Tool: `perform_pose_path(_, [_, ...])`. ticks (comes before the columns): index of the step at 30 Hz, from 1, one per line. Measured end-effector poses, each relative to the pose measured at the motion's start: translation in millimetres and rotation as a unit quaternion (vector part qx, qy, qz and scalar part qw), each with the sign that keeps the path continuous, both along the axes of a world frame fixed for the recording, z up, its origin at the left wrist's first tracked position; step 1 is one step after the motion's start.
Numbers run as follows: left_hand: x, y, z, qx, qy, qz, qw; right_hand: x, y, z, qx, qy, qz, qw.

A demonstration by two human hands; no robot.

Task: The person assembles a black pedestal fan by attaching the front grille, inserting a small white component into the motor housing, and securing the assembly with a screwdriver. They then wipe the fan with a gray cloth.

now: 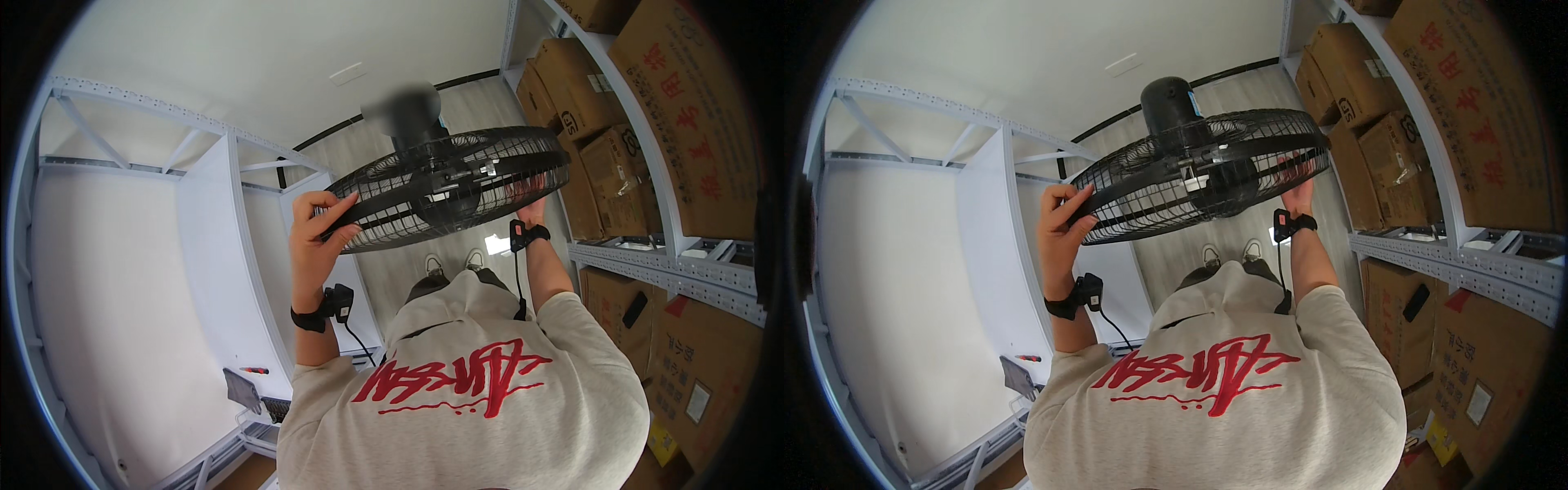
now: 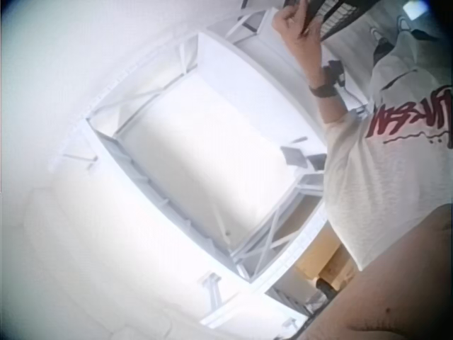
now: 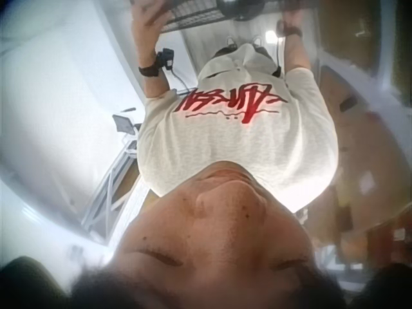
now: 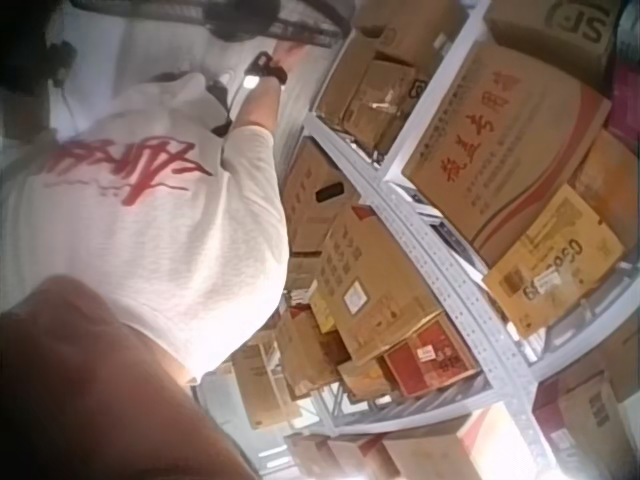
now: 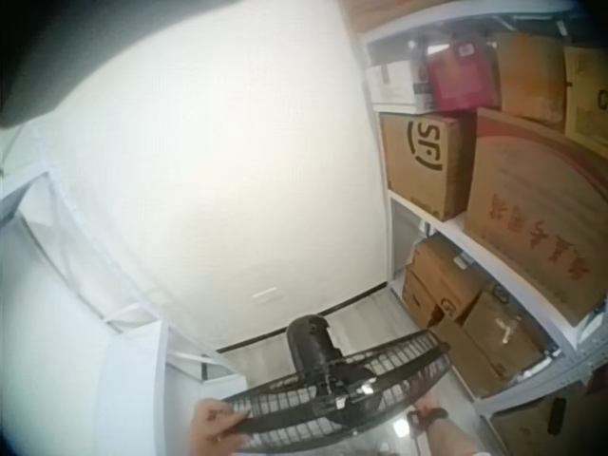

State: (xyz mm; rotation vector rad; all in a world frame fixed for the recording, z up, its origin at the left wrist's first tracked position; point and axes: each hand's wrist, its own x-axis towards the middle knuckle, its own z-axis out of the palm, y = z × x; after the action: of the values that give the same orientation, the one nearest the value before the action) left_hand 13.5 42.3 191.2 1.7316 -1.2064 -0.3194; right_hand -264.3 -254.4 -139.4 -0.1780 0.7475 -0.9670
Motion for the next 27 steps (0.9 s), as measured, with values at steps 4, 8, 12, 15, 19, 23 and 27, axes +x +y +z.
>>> perform_pose_path(4, [5.3,-1.9,5.1,0.024,0.104,0.003,0.994,5.1,-1.5,6.8,0.018,-0.023,0.004,1.0])
perform_pose_path(8, [1.3,-6.7,11.5,0.01,0.088,-0.002,0.996,7.3,-0.7,6.7,0.01,-0.017,-0.001,1.0])
perform_pose_path(12, [4.3,-7.5,1.7,-0.034,0.011,-0.015,0.999,6.3,-3.4,5.1,0.002,-0.033,0.011,0.999])
perform_pose_path(15, [10.1,-6.5,-10.4,-0.038,-0.015,-0.046,0.998,-1.8,-5.1,2.9,-0.024,-0.013,0.008,1.0])
perform_pose_path(19, [8.6,0.4,-18.4,-0.039,-0.024,-0.043,0.998,0.1,-7.3,1.2,0.001,-0.002,0.011,1.0])
perform_pose_path(23, [6.2,-2.8,-22.8,-0.067,-0.041,-0.045,0.996,-1.3,-14.9,2.0,-0.021,-0.018,-0.014,1.0])
perform_pose_path(27, [6.1,-3.9,-27.4,-0.082,-0.066,-0.046,0.993,2.7,-19.7,3.3,-0.027,-0.026,-0.007,0.999])
